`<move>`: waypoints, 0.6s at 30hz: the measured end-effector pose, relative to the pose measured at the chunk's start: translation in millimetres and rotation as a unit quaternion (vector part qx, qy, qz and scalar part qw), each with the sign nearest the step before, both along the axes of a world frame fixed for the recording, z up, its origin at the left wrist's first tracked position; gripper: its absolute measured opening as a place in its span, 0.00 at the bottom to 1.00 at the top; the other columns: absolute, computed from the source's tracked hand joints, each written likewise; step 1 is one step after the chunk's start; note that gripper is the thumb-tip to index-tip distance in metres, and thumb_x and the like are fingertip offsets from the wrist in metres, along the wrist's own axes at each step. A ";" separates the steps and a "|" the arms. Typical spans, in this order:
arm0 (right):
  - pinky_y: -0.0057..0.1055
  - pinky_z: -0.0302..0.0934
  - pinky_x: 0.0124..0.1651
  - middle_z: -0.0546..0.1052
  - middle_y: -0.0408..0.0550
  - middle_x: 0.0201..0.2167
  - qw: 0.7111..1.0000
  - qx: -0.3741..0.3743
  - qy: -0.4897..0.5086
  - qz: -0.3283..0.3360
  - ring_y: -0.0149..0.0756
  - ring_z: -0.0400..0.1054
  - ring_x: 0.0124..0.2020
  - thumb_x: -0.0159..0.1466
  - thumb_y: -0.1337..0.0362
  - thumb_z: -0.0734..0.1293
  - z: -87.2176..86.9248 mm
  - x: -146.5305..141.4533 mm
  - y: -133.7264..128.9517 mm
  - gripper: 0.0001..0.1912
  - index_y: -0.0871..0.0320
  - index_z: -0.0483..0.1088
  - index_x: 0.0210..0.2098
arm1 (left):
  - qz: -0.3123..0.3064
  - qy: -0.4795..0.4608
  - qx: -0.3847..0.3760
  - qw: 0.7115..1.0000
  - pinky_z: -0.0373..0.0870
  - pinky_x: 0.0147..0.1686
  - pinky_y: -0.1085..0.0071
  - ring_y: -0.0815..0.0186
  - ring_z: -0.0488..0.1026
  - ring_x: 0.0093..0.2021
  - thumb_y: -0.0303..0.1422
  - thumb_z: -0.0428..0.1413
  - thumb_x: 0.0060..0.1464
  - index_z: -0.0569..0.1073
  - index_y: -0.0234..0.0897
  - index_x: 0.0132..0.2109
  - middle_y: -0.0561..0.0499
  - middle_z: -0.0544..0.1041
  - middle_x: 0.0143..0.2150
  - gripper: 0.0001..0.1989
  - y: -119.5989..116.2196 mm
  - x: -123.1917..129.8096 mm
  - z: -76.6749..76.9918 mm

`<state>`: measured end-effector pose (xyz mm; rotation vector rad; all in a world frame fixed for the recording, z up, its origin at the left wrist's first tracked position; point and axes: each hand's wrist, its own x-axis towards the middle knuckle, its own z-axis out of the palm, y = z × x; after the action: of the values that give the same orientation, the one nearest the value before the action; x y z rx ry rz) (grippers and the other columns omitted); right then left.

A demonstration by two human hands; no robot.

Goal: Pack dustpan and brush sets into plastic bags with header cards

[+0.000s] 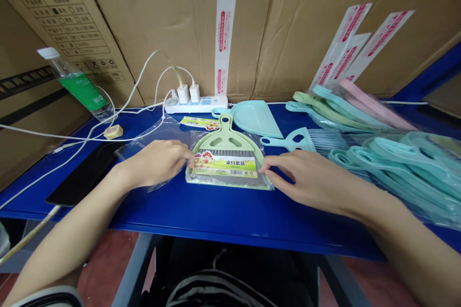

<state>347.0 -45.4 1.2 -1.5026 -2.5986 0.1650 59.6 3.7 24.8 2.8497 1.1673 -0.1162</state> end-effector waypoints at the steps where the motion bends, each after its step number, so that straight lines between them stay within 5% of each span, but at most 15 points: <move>1: 0.30 0.54 0.28 0.77 0.42 0.22 1.000 -0.012 -0.005 -0.009 0.35 0.69 0.24 0.64 0.65 0.59 0.1 -1.4 0.3 0.12 0.53 0.74 0.32 | -0.002 -0.006 -0.007 1.000 0.66 0.35 0.71 0.65 0.73 0.36 0.26 0.42 0.56 0.77 0.41 0.37 0.53 0.78 0.35 0.18 -0.9 1.8 0.2; 7: 0.28 0.45 0.24 0.66 0.37 0.16 0.999 -0.035 -0.025 -0.025 0.32 0.61 0.18 0.66 0.67 0.58 -3.7 -6.2 4.7 0.11 0.54 0.63 0.28 | 0.001 -0.037 -0.029 0.999 0.58 0.27 0.72 0.68 0.70 0.26 0.34 0.46 0.57 0.71 0.39 0.29 0.55 0.75 0.26 0.12 -0.9 8.1 -3.7; 18: 0.30 0.43 0.25 0.64 0.38 0.17 0.995 -0.078 -0.050 -0.048 0.34 0.60 0.20 0.66 0.69 0.55 -7.1 -13.7 4.8 0.09 0.53 0.54 0.30 | 0.039 -0.054 -0.013 0.998 0.53 0.24 0.74 0.70 0.68 0.21 0.31 0.51 0.54 0.70 0.38 0.27 0.57 0.74 0.22 0.09 1.4 10.3 -11.2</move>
<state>333.4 -40.6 -5.9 -1.7278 -2.6368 0.2963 69.9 5.2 13.6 2.7453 1.2427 0.0239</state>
